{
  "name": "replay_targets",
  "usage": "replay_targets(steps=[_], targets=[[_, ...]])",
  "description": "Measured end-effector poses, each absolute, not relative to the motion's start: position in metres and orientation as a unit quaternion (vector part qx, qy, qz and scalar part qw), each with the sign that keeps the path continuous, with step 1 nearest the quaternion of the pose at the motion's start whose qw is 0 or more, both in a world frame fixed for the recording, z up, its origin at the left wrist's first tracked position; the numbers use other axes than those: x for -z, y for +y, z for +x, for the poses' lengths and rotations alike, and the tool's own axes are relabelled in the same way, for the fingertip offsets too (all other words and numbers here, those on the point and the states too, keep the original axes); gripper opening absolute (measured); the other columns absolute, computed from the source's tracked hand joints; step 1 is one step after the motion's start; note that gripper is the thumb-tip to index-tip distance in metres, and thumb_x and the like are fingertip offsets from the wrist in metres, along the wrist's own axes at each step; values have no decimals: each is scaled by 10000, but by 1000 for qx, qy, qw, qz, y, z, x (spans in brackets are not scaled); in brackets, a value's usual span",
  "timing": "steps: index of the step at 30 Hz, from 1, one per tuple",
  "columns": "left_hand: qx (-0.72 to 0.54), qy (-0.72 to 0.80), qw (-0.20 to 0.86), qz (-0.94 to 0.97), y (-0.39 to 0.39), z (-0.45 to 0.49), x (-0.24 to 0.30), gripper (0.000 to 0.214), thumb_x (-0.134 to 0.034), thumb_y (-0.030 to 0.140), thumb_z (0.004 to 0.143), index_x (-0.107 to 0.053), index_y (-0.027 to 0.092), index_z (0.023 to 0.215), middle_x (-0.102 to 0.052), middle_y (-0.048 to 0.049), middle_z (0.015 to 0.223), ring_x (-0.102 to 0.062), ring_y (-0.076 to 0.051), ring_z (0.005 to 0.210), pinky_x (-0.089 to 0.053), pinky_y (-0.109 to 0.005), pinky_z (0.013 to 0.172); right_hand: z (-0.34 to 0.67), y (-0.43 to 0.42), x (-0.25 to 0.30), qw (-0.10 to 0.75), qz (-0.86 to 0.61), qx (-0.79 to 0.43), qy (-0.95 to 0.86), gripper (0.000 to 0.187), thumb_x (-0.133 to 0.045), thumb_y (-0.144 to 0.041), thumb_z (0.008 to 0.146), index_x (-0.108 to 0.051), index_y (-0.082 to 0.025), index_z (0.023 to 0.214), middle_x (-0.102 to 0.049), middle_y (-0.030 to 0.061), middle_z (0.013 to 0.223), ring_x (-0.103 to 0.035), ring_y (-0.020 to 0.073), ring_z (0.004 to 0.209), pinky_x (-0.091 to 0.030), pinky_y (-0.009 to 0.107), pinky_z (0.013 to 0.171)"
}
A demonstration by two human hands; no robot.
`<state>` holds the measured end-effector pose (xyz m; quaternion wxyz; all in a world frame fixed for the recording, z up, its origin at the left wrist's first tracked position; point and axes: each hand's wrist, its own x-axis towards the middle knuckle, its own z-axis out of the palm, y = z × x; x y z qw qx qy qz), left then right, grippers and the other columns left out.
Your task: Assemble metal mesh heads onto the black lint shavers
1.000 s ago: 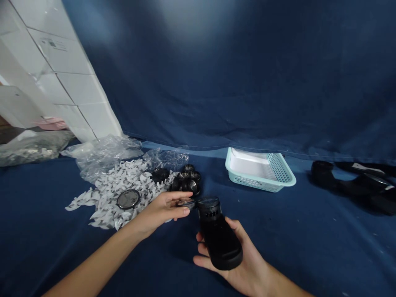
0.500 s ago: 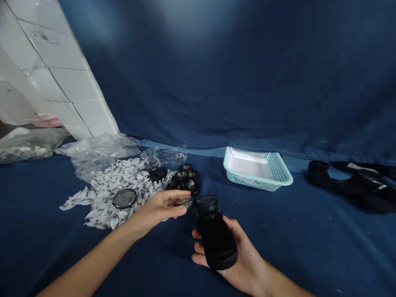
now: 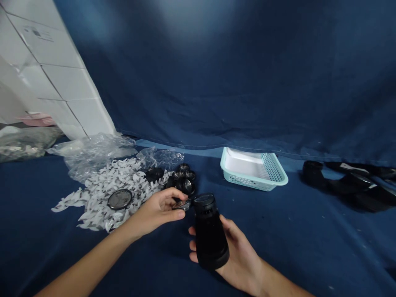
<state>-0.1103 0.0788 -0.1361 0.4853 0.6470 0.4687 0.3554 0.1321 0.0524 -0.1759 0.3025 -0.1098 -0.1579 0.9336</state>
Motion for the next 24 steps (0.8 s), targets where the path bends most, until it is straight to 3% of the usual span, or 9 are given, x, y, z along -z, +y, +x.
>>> replay_targets(steps=[6,14,24], targets=[[-379,477,442,659,77,-107,138,390,-772,405,728,-615,196,1018,-645,-34,977,-542,-134,731,-441,-289,696,132,52,180,283,-97,-937,-182,478,-443,-431,1004,-587,-77,1291,-632,172,1288,-620,280,1122,-427,493,995],[-383,507,381,672,75,-105,138,348,-742,413,757,-646,204,1018,-673,-29,940,-570,-148,752,-477,-305,713,130,54,194,300,-120,-926,-194,465,-430,-441,1007,-615,-86,1244,-660,186,1232,-661,261,1003,-482,458,891],[-391,522,287,702,74,-102,139,246,-731,362,768,-663,201,941,-673,-19,900,-605,-145,743,-474,-281,657,129,53,195,292,-115,-929,-198,465,-419,-434,1013,-603,-92,1270,-650,184,1252,-669,257,983,-489,443,880]])
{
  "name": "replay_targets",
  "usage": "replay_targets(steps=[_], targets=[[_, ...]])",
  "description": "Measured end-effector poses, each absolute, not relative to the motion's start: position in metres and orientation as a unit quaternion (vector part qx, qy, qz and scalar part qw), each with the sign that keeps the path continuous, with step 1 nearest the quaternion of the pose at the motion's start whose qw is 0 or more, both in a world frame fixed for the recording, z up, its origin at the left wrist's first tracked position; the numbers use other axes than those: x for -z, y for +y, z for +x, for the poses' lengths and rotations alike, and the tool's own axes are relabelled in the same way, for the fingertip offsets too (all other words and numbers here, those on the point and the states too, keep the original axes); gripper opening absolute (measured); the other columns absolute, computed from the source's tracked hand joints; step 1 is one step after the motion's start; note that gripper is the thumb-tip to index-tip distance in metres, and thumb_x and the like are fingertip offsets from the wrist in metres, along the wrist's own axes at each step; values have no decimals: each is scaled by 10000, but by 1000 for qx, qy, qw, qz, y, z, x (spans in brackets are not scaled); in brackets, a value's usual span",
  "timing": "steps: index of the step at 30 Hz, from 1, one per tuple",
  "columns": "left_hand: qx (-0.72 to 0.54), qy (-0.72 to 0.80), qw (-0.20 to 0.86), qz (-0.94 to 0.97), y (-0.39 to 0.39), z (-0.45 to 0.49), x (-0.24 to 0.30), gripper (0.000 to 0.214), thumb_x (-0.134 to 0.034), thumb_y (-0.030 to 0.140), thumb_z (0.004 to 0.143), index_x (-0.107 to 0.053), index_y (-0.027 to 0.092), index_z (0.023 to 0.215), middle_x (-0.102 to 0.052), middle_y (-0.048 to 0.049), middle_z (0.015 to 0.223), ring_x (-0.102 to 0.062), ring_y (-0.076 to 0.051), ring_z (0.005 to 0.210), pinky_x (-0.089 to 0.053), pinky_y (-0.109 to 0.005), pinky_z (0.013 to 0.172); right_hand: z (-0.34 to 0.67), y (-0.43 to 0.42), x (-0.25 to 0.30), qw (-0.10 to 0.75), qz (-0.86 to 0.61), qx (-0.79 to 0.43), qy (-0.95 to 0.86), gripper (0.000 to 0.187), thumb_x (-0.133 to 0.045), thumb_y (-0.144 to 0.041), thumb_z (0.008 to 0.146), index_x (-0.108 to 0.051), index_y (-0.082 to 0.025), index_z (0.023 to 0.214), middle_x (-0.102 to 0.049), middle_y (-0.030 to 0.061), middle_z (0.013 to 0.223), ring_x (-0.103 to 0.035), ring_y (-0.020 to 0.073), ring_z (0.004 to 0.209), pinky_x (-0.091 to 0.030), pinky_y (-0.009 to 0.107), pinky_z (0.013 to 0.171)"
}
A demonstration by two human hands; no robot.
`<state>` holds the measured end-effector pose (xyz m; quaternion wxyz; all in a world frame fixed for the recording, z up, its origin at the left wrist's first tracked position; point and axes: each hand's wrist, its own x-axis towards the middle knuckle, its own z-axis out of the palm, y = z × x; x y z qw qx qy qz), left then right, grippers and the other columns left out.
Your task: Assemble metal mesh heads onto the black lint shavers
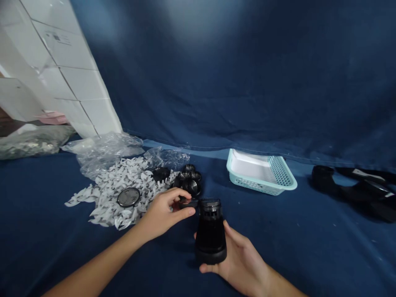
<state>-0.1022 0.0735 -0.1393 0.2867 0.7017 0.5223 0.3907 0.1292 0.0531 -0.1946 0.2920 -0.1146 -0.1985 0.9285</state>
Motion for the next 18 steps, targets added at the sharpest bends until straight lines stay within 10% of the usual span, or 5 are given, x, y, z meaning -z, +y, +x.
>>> replay_targets(steps=[18], targets=[[-377,515,249,728,74,-103,144,268,-685,243,813,-701,212,1079,-690,-36,1076,-629,-124,710,-534,-287,673,129,55,196,298,-117,-927,-194,478,-437,-448,1000,-629,-73,1225,-675,160,1213,-679,250,934,-493,435,866]])
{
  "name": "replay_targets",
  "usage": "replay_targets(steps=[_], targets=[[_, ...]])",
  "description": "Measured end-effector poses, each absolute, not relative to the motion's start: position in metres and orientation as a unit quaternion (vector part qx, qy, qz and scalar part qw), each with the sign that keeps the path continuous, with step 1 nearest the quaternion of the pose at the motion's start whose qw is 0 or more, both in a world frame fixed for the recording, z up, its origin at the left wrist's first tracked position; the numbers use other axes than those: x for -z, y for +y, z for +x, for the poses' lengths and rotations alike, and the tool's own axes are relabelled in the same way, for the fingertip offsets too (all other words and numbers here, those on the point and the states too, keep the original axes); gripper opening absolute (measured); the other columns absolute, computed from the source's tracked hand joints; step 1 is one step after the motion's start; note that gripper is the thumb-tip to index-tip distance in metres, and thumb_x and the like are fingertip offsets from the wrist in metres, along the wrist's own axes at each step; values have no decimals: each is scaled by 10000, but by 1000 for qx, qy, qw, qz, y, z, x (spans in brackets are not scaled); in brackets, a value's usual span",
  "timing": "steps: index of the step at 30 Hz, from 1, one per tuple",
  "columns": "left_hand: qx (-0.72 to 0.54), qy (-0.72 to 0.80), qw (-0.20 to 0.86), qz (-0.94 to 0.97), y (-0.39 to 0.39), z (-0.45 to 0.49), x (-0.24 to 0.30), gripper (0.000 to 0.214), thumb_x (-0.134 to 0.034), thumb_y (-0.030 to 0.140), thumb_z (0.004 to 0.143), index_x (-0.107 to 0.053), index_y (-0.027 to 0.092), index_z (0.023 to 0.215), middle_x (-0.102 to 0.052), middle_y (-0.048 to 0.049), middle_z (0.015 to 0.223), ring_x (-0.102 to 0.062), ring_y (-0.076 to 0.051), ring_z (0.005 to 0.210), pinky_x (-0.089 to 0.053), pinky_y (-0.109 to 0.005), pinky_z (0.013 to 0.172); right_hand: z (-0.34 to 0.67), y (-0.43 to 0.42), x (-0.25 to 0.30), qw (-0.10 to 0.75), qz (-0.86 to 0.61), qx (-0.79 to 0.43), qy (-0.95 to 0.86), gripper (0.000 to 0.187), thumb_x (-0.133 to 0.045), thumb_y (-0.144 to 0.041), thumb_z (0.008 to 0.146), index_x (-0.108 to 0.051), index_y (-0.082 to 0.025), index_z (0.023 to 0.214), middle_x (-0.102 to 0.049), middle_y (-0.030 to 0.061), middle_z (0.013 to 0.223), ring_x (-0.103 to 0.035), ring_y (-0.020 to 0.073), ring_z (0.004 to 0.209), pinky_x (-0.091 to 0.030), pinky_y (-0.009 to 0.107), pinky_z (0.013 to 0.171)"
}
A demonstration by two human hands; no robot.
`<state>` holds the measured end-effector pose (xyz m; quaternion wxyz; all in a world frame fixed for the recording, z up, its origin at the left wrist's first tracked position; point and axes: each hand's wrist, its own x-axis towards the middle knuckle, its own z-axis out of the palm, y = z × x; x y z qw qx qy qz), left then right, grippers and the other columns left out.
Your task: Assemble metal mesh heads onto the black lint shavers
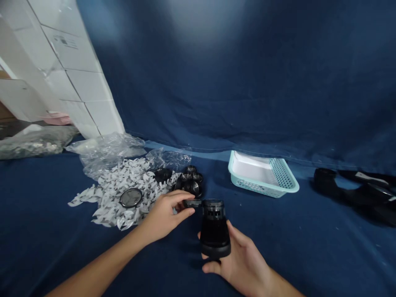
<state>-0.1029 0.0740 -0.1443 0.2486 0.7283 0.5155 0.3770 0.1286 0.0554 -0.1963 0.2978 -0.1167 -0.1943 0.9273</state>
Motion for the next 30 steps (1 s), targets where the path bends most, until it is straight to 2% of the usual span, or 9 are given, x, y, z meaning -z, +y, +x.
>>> replay_targets(steps=[5,8,10,22,30], targets=[[-381,487,210,757,74,-105,149,339,-544,90,847,-681,224,1127,-676,-35,1137,-644,-126,762,-550,-286,686,132,56,199,298,-116,-931,-177,450,-445,-421,1000,-640,-73,1210,-680,181,1202,-680,262,958,-477,454,883],[-380,477,190,769,75,-106,151,370,-520,80,862,-671,236,1161,-668,-38,1177,-655,-163,955,-560,-328,829,132,56,198,300,-118,-931,-169,439,-440,-411,1003,-643,-81,1209,-681,189,1200,-680,261,963,-470,466,893],[-381,474,183,772,75,-107,151,359,-534,107,872,-665,243,1177,-668,-43,1187,-647,-179,1014,-551,-364,899,132,55,197,301,-118,-931,-170,427,-452,-407,998,-644,-92,1213,-680,190,1203,-681,265,962,-472,472,887],[-386,484,179,764,74,-105,149,314,-578,146,873,-673,224,1161,-682,-51,1161,-670,-183,965,-570,-364,868,133,55,197,299,-140,-928,-172,425,-493,-409,973,-651,-91,1205,-680,186,1204,-687,267,947,-484,464,878],[-380,492,172,764,73,-103,149,310,-585,148,873,-673,200,1166,-679,-65,1161,-680,-179,930,-577,-338,825,128,55,191,292,-124,-930,-188,383,-524,-403,975,-655,-137,1217,-703,134,1172,-681,239,973,-500,403,871]])
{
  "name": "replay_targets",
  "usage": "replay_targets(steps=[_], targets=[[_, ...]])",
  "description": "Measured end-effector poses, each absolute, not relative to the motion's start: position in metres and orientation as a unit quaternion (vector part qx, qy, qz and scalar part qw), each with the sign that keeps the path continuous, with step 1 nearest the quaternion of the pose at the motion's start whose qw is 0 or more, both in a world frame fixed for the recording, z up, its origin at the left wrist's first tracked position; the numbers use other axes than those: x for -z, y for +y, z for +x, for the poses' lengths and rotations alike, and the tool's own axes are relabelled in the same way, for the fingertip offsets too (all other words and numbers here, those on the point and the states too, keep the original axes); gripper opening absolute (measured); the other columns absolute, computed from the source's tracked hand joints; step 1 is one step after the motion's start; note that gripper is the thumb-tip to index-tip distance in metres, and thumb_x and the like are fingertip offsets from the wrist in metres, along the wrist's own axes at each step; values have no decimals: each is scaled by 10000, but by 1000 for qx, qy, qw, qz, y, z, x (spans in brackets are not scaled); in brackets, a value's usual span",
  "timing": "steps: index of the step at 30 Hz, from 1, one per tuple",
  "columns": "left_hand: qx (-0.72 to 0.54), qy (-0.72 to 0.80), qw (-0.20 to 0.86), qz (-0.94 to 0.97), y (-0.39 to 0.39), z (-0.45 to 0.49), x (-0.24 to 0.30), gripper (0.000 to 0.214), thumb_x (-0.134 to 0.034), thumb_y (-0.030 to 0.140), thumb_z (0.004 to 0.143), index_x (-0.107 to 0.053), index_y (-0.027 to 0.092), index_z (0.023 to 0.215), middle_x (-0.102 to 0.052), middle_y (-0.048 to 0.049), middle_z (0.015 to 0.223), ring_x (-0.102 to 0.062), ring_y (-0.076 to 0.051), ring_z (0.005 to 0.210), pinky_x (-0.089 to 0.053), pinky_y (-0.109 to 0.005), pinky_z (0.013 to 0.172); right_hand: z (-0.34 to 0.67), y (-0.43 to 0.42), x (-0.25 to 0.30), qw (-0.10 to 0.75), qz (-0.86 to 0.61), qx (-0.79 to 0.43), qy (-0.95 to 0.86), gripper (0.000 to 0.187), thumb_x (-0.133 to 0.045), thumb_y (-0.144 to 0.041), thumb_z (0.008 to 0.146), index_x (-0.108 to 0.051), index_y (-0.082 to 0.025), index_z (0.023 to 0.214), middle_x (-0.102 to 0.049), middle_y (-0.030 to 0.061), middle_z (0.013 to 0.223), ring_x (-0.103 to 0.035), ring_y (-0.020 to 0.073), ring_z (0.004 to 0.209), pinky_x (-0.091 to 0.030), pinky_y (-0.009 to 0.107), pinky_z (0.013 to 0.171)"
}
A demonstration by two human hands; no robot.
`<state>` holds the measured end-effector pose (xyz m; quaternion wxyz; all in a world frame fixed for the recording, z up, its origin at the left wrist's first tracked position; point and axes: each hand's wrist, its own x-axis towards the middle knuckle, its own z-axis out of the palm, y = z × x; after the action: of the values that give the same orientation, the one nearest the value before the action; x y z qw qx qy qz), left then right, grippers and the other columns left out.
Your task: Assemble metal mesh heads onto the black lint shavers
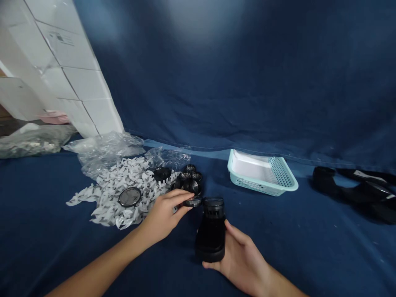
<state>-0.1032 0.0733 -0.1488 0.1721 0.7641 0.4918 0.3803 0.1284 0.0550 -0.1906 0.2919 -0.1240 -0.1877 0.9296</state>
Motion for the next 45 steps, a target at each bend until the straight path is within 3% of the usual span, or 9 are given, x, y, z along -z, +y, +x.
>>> replay_targets(steps=[17,30,41,45], targets=[[-393,465,153,779,68,-101,151,344,-581,161,884,-649,239,1212,-692,-55,1118,-673,-196,964,-564,-380,876,127,54,197,307,-161,-912,-218,381,-401,-378,1030,-603,-161,1270,-692,119,1120,-642,215,1000,-505,379,846],[-406,450,174,776,67,-100,147,326,-622,196,881,-663,228,1203,-711,-57,1061,-680,-175,858,-568,-328,784,127,54,195,310,-157,-916,-202,298,-510,-371,994,-662,-174,1159,-723,101,1085,-671,207,952,-509,377,829],[-437,419,194,772,64,-96,140,315,-696,183,837,-694,203,1152,-740,-47,1076,-704,-156,906,-578,-288,831,128,56,202,308,-148,-921,-187,405,-493,-403,993,-654,-78,1173,-728,152,1049,-685,173,753,-512,392,813],[-442,402,205,776,62,-94,136,317,-709,176,825,-697,210,1140,-747,-48,1080,-714,-161,915,-592,-294,844,128,56,203,308,-156,-920,-186,407,-508,-395,987,-655,-67,1179,-731,169,1064,-698,196,788,-523,397,804]])
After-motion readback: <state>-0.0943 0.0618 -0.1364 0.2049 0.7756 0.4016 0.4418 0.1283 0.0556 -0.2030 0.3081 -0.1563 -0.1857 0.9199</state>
